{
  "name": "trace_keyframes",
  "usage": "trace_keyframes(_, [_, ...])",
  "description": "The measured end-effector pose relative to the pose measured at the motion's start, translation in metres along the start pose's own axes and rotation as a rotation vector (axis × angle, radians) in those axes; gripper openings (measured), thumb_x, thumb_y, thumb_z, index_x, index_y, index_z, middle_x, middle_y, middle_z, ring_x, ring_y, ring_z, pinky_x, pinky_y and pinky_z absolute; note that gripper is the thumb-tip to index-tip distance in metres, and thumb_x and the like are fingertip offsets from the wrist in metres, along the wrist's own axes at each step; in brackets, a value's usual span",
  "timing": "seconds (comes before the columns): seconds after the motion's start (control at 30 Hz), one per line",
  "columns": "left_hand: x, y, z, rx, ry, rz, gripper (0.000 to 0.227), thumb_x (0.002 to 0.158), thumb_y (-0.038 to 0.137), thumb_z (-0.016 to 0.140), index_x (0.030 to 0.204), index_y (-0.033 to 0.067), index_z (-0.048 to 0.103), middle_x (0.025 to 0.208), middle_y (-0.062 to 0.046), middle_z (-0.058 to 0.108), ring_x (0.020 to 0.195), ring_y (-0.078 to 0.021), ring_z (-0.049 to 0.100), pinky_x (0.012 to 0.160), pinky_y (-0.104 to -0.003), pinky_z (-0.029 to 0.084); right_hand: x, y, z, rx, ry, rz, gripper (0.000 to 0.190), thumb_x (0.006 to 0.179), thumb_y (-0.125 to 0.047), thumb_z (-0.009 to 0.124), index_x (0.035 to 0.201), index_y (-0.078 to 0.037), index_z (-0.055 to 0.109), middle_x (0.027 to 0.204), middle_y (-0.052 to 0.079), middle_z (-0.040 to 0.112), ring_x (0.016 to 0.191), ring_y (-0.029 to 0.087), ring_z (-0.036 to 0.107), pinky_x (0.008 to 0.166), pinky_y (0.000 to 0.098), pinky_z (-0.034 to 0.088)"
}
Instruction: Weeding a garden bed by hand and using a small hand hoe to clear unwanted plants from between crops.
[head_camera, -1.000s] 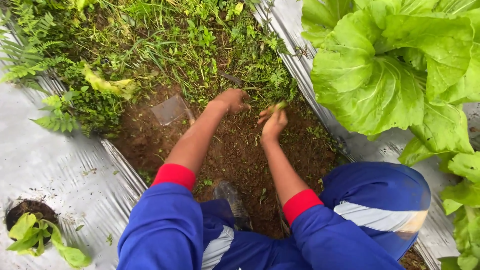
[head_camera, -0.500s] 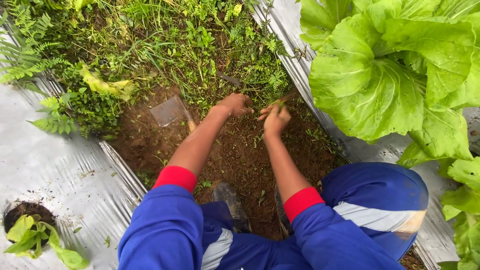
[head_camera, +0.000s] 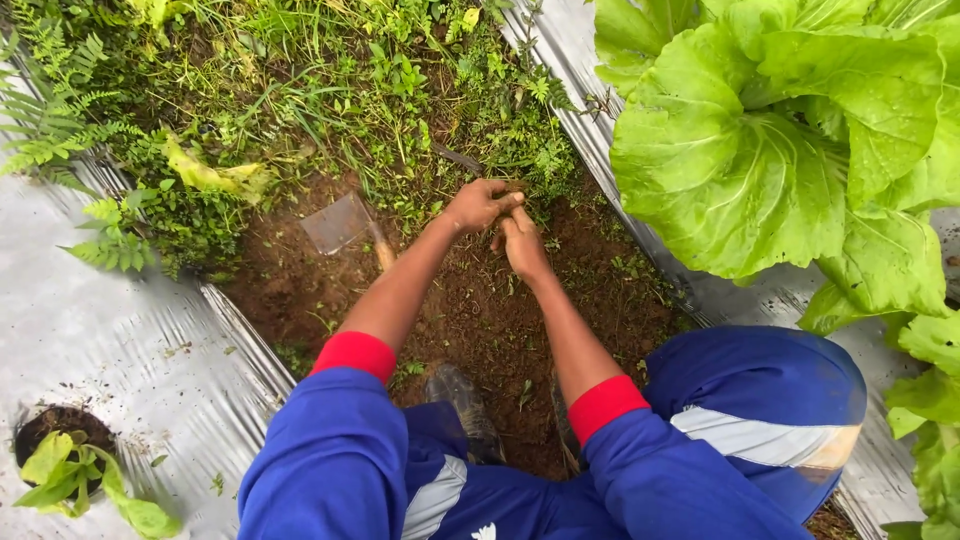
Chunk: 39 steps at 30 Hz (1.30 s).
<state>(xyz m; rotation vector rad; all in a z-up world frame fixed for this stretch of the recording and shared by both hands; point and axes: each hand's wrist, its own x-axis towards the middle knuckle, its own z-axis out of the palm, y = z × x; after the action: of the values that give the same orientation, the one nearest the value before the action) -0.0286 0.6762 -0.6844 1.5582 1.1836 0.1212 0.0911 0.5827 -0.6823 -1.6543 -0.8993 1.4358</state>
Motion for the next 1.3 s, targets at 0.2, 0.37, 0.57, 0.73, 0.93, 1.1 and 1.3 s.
trace_keyframes(0.2, [0.040, -0.044, 0.012, -0.286, 0.150, -0.025, 0.043, 0.107, 0.039, 0.059, 0.135, 0.0063, 0.063, 0.082, -0.013, 0.078, 0.066, -0.0206, 0.078, 0.060, -0.031, 0.067, 0.007, -0.034, -0.026, 0.580, 0.407, 0.154, 0.050, 0.107, -0.052, 0.048, 0.113, -0.004, 0.059, 0.094, 0.008, 0.066, 0.064, 0.016, 0.066, 0.061, 0.0320, 0.063])
trace_keyframes(0.37, [0.048, -0.065, 0.018, -0.101, 0.111, -0.121, 0.057, 0.102, 0.059, 0.057, 0.127, 0.0097, 0.067, 0.075, -0.008, 0.076, 0.074, -0.0235, 0.077, 0.082, -0.043, 0.061, 0.035, 0.003, -0.030, 0.675, 0.514, 0.049, 0.034, 0.105, -0.035, 0.057, 0.105, -0.001, 0.056, 0.090, 0.010, 0.071, 0.055, 0.018, 0.067, 0.055, 0.0319, 0.064])
trace_keyframes(0.57, [0.024, -0.043, 0.023, -0.043, 0.022, -0.196, 0.073, 0.101, 0.061, 0.060, 0.147, 0.0037, 0.054, 0.094, -0.015, 0.078, 0.081, -0.0250, 0.079, 0.100, -0.051, 0.054, 0.002, 0.037, -0.005, 0.439, 0.583, -0.060, 0.029, 0.112, -0.025, 0.047, 0.096, -0.006, 0.062, 0.078, 0.010, 0.066, 0.048, 0.015, 0.062, 0.047, 0.0291, 0.056])
trace_keyframes(0.73, [0.016, -0.024, 0.012, -0.042, 0.022, -0.190, 0.075, 0.101, 0.061, 0.059, 0.145, 0.0011, 0.053, 0.090, -0.015, 0.078, 0.084, -0.0276, 0.079, 0.103, -0.050, 0.051, 0.006, 0.007, -0.004, 0.553, 0.646, -0.104, 0.031, 0.111, -0.035, 0.047, 0.095, -0.009, 0.057, 0.075, 0.006, 0.062, 0.045, 0.017, 0.058, 0.045, 0.0322, 0.055])
trace_keyframes(0.93, [0.009, -0.017, 0.010, 0.004, 0.022, -0.173, 0.077, 0.099, 0.067, 0.054, 0.144, 0.0041, 0.057, 0.104, -0.022, 0.077, 0.115, -0.0427, 0.069, 0.110, -0.056, 0.046, 0.030, -0.006, -0.026, 0.689, 0.716, -0.053, 0.034, 0.104, -0.035, 0.061, 0.092, -0.002, 0.062, 0.072, 0.011, 0.068, 0.043, 0.022, 0.062, 0.041, 0.0374, 0.057])
trace_keyframes(1.1, [0.030, -0.034, 0.016, -0.001, -0.039, -0.199, 0.102, 0.093, 0.084, 0.049, 0.153, 0.0008, 0.047, 0.113, -0.022, 0.075, 0.126, -0.0409, 0.063, 0.113, -0.057, 0.044, -0.017, -0.016, 0.010, 0.274, 0.609, -0.198, 0.031, 0.110, -0.023, 0.053, 0.087, -0.006, 0.063, 0.073, 0.010, 0.066, 0.044, 0.014, 0.060, 0.042, 0.0276, 0.054])
trace_keyframes(1.3, [-0.020, 0.024, -0.015, -0.317, -0.351, -0.107, 0.071, 0.101, 0.042, 0.068, 0.145, -0.0074, 0.041, 0.099, -0.024, 0.066, 0.070, -0.0273, 0.070, 0.054, -0.034, 0.063, 0.000, 0.045, 0.025, 0.040, 0.320, -0.075, 0.033, 0.110, -0.023, 0.048, 0.089, -0.006, 0.066, 0.063, 0.005, 0.066, 0.044, 0.014, 0.063, 0.041, 0.0282, 0.052])
